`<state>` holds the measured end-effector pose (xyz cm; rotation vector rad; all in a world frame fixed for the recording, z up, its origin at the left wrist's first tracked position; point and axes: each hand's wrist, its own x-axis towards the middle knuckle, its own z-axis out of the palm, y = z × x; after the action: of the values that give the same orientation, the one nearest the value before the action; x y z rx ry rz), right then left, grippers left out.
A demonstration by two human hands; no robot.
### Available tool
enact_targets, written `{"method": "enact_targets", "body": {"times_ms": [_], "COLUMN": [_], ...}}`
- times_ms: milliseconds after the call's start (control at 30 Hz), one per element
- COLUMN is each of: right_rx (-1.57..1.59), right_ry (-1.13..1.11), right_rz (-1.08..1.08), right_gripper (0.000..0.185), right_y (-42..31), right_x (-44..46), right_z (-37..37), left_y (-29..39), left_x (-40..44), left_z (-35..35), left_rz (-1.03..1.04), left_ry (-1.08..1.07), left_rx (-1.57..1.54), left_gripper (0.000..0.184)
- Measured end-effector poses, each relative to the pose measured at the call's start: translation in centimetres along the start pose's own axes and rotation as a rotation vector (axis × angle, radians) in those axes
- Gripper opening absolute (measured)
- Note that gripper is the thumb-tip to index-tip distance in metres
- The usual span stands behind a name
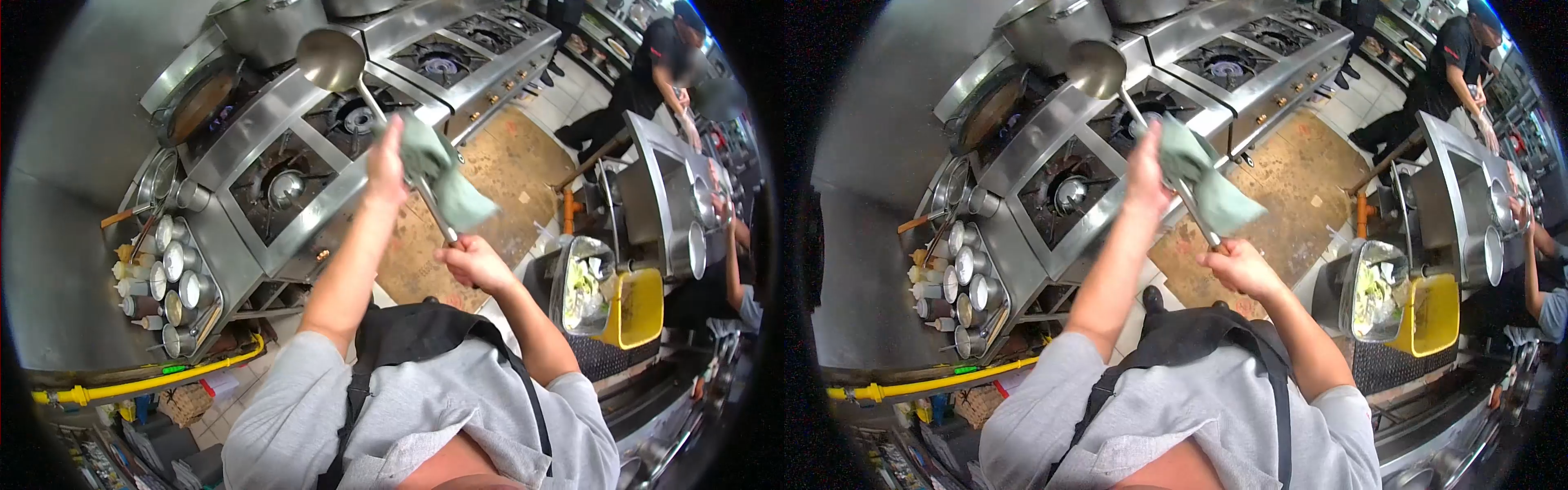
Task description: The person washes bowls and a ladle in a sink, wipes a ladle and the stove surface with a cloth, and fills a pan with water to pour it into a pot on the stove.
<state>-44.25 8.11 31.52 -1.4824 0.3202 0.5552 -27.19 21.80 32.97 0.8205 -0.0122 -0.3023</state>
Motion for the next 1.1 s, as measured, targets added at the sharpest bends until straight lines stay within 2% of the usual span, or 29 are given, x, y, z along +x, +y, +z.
{"method": "enact_targets", "body": {"times_ms": [33,133,167,200,233,267,300,333,367,400,433,467,533,600,633,667,700,733,767,833,867,933,1000,1033,1100], "right_rx": [0.139,0.327,0.303,0.230,0.208,0.187,0.176,0.175,-0.018,-0.212,-0.310,-0.451,-0.028,0.409,0.315,0.230,0.287,0.332,0.526,0.322,0.189,-0.232,-0.511,-0.515,-0.254], "right_ry": [-0.145,-0.398,-0.377,-0.265,-0.183,-0.103,-0.097,-0.089,-0.049,0.009,-0.145,-0.152,-0.009,0.123,0.178,0.127,-0.118,-0.285,-0.179,0.150,0.272,0.508,0.431,0.419,0.296], "right_rz": [-0.046,-0.033,-0.047,-0.096,-0.129,-0.168,-0.215,-0.230,-0.284,-0.333,-0.414,-0.442,-0.522,-0.722,-0.779,-0.851,-0.883,-0.786,-0.654,-0.872,-0.977,-1.048,-1.075,-1.083,-0.816], "right_gripper": [0.033,0.031,0.029,0.026,0.025,0.024,0.019,0.019,0.020,0.024,0.039,0.028,0.032,0.040,0.040,0.040,0.041,0.043,0.044,0.048,0.050,0.060,0.067,0.067,0.071], "right_y": [1.1,2.7,2.6,1.0,-0.6,-1.9,-2.1,-2.2,-2.4,-2.4,-1.6,-3.4,-2.1,-4.9,-7.2,-8.6,-10.4,-10.7,-10.0,-8.9,-8.8,-5.5,-2.5,-2.1,-1.2], "right_x": [-1.1,-3.7,-3.8,-4.2,-4.3,-4.0,-3.1,-2.8,-2.5,-2.4,-1.8,-3.4,-1.0,1.4,1.9,3.6,1.9,2.6,2.7,3.8,2.5,2.3,0.7,0.6,1.0], "right_z": [-0.2,-0.8,-1.1,-1.0,-1.0,-1.2,-2.1,-2.1,-2.1,-2.8,-4.5,-5.4,-8.6,-8.3,-7.1,-5.8,-3.9,-4.0,-3.0,-1.6,-0.6,1.7,2.3,1.3,-0.3], "left_y": [2.2,5.8,5.0,3.3,1.1,-0.8,-1.4,-3.2,-2.8,-2.5,-2.1,-0.9,-0.1,-1.7,-3.6,-5.7,-6.8,-5.9,-4.3,-2.7,-2.7,-2.3,0.1,0.4,-0.2], "left_x": [0.5,0.5,-0.6,-2.1,-3.5,-4.1,-7.4,-7.8,-7.7,-7.7,-7.6,-7.9,-7.6,-7.6,-7.6,-7.5,-7.2,-7.3,-7.4,-6.4,-5.0,-2.6,-2.0,-1.8,-2.6], "left_z": [0.9,3.3,4.2,5.5,5.3,4.7,6.7,6.6,6.3,6.1,6.2,7.0,6.2,5.0,4.9,5.1,5.5,6.5,7.4,7.8,7.4,5.7,5.1,4.5,3.5], "left_rz": [0.022,0.129,0.093,0.070,0.163,0.037,0.318,0.333,0.276,0.322,0.368,0.268,0.104,0.003,-0.002,0.272,0.547,0.551,0.441,0.277,0.533,0.609,0.461,0.537,0.525], "left_ry": [-0.064,-0.385,-0.458,-0.212,-0.269,-0.392,-0.266,-0.296,-0.361,-0.368,-0.384,-0.402,-0.398,-0.422,-0.448,-0.348,-0.234,-0.248,-0.212,-0.104,-0.078,-0.031,-0.145,-0.088,-0.045], "left_rx": [-0.045,-0.190,-0.196,-0.120,0.035,0.109,0.520,0.433,0.559,0.539,0.514,0.447,0.412,0.356,0.354,0.443,0.521,0.518,0.436,0.376,0.521,0.440,0.291,0.384,0.501], "left_gripper": [0.035,0.040,0.040,0.034,0.029,0.024,0.021,0.018,0.014,0.013,0.012,0.011,0.015,0.017,0.017,0.017,0.017,0.017,0.017,0.014,0.010,0.007,0.009,0.011,0.013]}}
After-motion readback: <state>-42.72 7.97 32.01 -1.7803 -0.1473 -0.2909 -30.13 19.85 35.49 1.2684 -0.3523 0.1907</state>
